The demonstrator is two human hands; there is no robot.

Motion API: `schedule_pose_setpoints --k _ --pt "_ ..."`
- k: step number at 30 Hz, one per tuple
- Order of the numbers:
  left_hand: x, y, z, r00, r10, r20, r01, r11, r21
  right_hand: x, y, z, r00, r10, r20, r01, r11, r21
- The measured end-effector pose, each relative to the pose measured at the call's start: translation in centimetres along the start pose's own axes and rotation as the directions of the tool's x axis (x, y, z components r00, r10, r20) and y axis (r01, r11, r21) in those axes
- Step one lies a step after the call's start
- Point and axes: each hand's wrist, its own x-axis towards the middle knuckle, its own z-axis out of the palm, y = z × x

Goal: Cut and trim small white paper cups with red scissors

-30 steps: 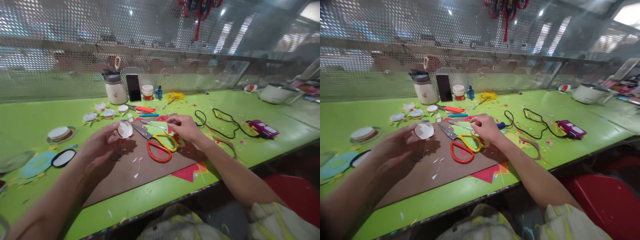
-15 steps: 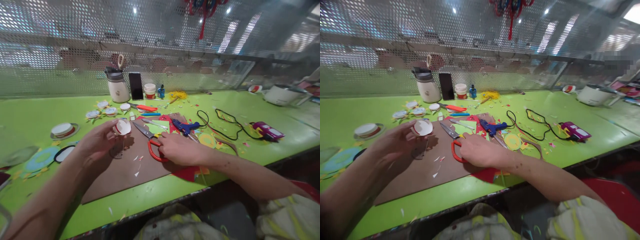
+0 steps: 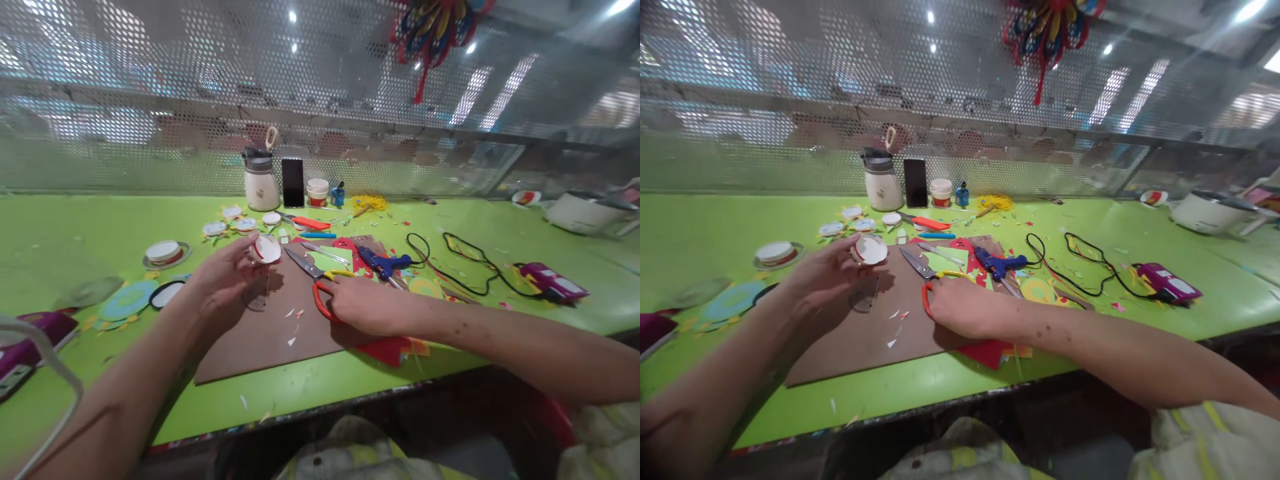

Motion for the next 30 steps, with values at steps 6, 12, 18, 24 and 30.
schedule_pose_setpoints --k 6,12,18,24,30 --pt "0.0 -0.5 -0.1 1.000 -0.011 0.028 0.011 1.000 0.006 0.2 0.1 0.5 0.999 -0.047 0.008 0.047 0.999 -0.013" --pt "-0.4 -0.1 0.4 1.000 -0.016 0.013 0.016 0.999 0.029 0.6 1.5 2.7 0.993 -0.086 -0.079 0.091 0.994 0.056" --pt "-0.8 0.4 0.9 1.000 0.007 0.002 -0.007 0.999 0.047 -1.0 2.7 2.0 0.981 0.124 -0.148 -0.090 0.972 0.217" --pt "-0.8 0.1 1.1 0.999 0.037 -0.016 -0.036 0.998 0.056 -2.6 -1.6 -0.5 0.984 0.081 -0.162 -0.022 0.942 0.335" --pt "-0.8 -0.5 1.2 0.999 0.041 -0.013 -0.039 0.996 0.079 -4.1 -8.3 -1.0 0.992 -0.079 -0.097 0.082 0.996 0.030"
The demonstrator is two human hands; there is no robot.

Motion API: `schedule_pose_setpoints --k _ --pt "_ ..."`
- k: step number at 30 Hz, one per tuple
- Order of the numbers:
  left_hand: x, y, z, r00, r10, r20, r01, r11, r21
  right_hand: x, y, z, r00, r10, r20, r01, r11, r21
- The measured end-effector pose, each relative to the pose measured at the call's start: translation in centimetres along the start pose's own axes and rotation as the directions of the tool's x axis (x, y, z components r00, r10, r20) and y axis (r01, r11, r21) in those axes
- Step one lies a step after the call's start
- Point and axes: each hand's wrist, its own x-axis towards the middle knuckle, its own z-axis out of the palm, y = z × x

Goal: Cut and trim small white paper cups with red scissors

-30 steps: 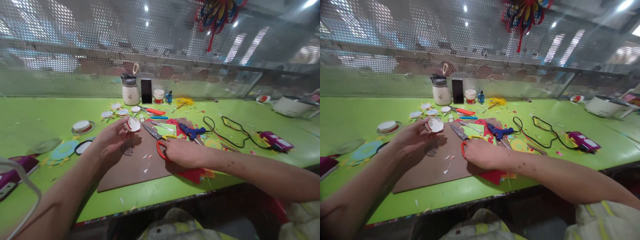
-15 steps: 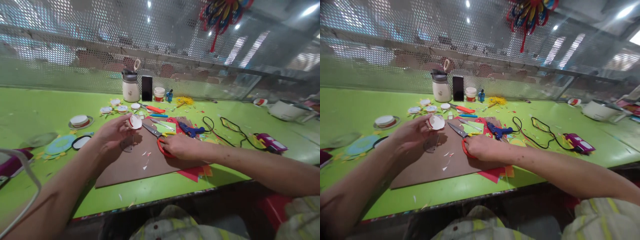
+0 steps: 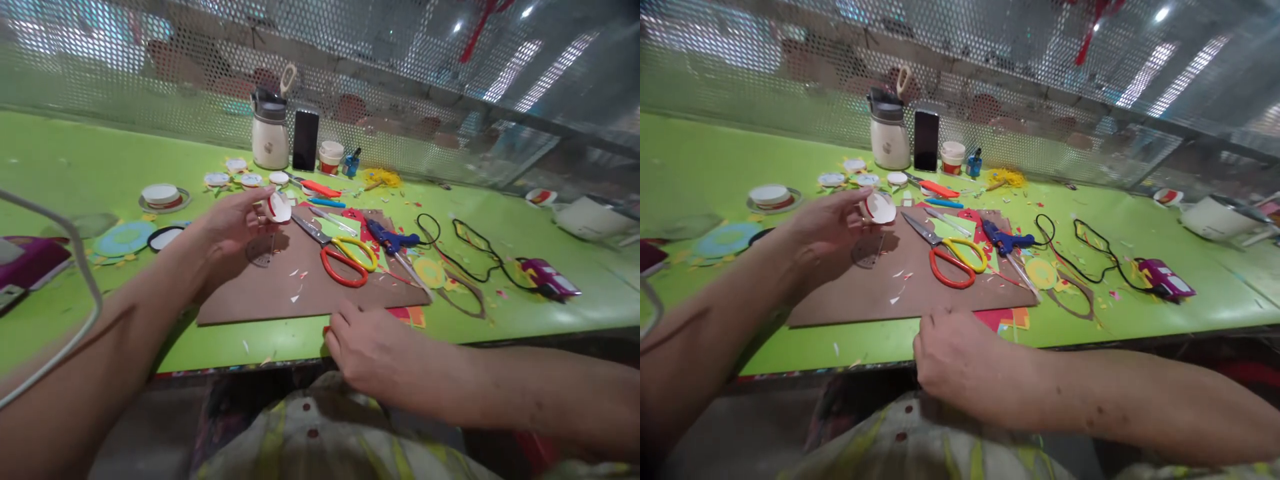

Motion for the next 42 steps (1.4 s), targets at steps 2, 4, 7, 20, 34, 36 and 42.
schedule_pose_setpoints --k 2,4,7,20,34,36,42 --pt "0.0 -0.1 0.0 1.000 0.006 0.012 -0.006 1.000 0.010 0.3 -0.8 0.0 1.000 0.005 0.014 -0.005 0.999 -0.043" --pt "0.1 -0.1 0.0 1.000 0.013 0.029 -0.014 1.000 0.018 1.0 -0.9 0.0 1.000 0.017 0.007 -0.017 0.998 -0.057" --pt "0.3 -0.1 -0.1 0.999 0.028 0.040 -0.029 0.999 0.027 2.2 -0.7 0.0 0.998 0.061 -0.011 -0.061 0.998 -0.027" --pt "0.1 0.1 0.1 0.998 0.029 0.054 -0.030 0.999 0.025 1.1 1.0 3.6 0.919 0.316 -0.234 -0.286 0.945 0.157" --pt "-0.9 0.2 0.3 0.983 -0.011 0.185 0.026 0.997 -0.076 1.3 0.3 5.0 0.786 0.439 -0.436 -0.287 0.883 0.371" --pt "-1.3 0.3 0.4 0.979 0.000 0.204 0.026 0.992 -0.127 1.2 1.0 3.8 0.750 0.455 -0.480 -0.264 0.872 0.413" --pt "-2.5 0.7 1.2 0.960 -0.022 0.278 0.094 0.963 -0.252 1.9 6.4 1.0 0.616 0.619 -0.487 -0.185 0.715 0.674"
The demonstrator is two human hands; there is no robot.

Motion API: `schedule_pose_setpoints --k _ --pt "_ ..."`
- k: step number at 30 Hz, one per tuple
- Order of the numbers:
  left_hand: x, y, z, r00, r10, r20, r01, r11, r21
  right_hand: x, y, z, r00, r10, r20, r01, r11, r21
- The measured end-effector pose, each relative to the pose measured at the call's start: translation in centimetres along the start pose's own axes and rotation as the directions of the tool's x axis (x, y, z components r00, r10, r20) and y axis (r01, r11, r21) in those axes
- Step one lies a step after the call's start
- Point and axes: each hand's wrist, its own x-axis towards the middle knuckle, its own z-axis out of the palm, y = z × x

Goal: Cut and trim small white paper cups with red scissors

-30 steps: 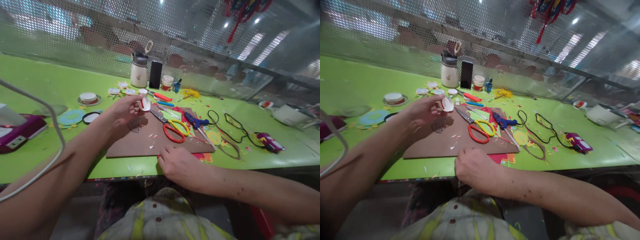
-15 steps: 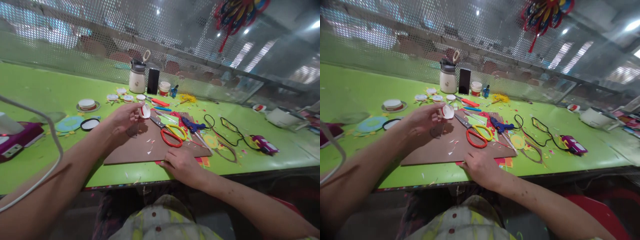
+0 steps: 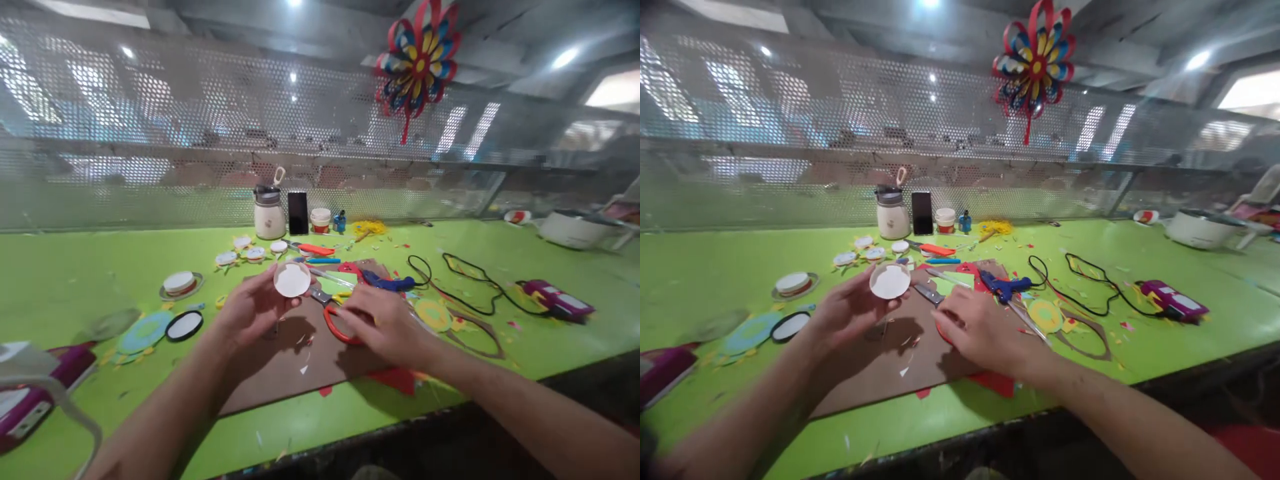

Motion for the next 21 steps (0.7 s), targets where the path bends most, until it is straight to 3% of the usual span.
schedule_pose_setpoints --k 4,7,14,21 --pt "-0.2 -0.1 0.2 1.000 0.000 -0.003 0.000 1.000 -0.025 2.5 2.5 0.2 0.993 0.088 -0.083 -0.082 0.994 0.075" --pt "-0.1 -0.4 0.0 1.000 -0.001 0.019 0.001 1.000 -0.023 3.2 3.5 1.1 0.986 0.153 -0.073 -0.139 0.976 0.165" --pt "-0.2 -1.7 0.3 0.992 -0.129 0.011 0.130 0.984 -0.118 3.5 3.5 2.0 0.968 0.249 0.025 -0.239 0.892 0.383" --pt "-0.2 -2.6 0.5 0.976 -0.214 -0.042 0.197 0.949 -0.246 2.2 2.7 2.0 0.954 0.286 0.093 -0.299 0.877 0.376"
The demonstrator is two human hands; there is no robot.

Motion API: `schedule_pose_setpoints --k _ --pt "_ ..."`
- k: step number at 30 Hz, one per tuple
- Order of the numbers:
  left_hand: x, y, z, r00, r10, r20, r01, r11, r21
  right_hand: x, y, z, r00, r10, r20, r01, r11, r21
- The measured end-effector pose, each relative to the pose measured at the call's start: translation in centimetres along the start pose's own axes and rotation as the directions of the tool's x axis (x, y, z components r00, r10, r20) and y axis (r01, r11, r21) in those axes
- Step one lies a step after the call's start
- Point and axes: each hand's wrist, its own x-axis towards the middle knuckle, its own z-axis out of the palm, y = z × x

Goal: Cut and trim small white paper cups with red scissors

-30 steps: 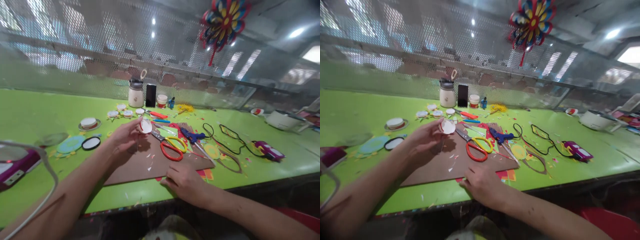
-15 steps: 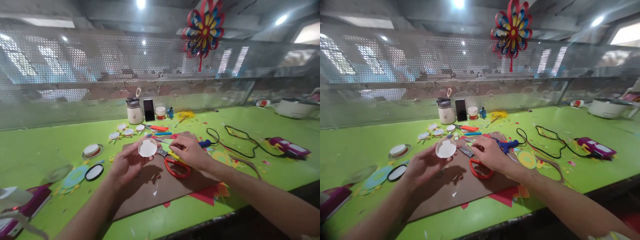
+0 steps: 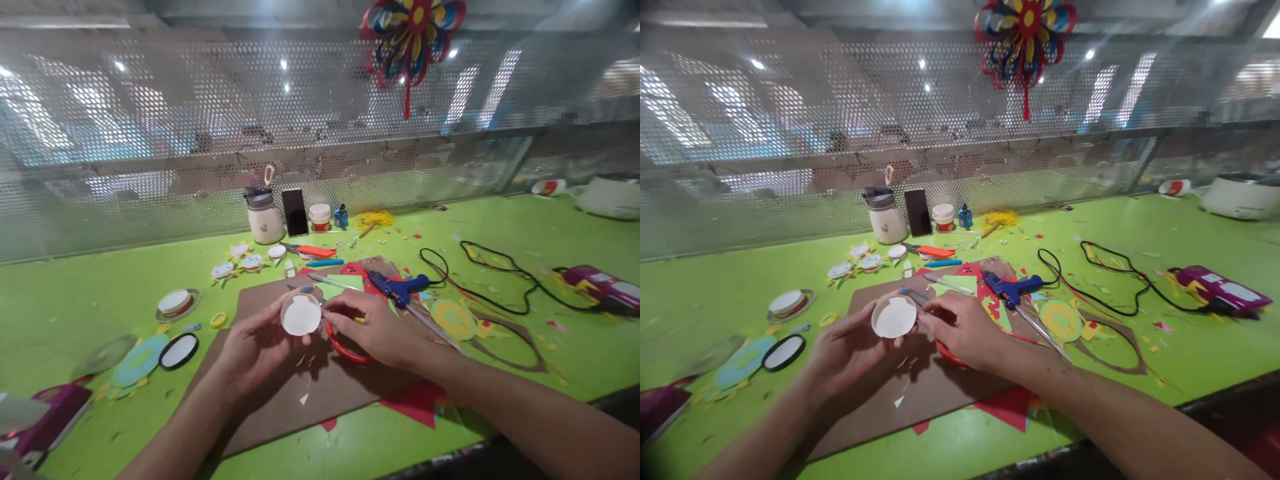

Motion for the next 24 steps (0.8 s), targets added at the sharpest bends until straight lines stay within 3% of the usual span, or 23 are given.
schedule_pose_setpoints --k 5,12,20,24 --pt "0.16 0.12 -0.36 0.999 -0.033 0.039 0.033 0.999 0.006 -0.29 0.41 0.75 1.000 -0.008 -0.028 0.008 1.000 -0.007" --pt "0.06 0.15 -0.72 0.999 0.032 0.000 -0.032 0.997 0.068 -0.35 0.39 0.09 0.994 -0.035 -0.102 0.031 0.999 -0.040" --pt "0.05 0.34 -0.22 0.989 0.093 0.119 -0.107 0.986 0.125 -0.29 0.39 -0.23 0.995 -0.047 -0.093 0.040 0.996 -0.073" --pt "0.22 0.47 -0.09 0.987 0.112 0.113 -0.125 0.985 0.115 -0.50 0.56 -0.03 0.996 -0.046 -0.071 0.039 0.995 -0.096"
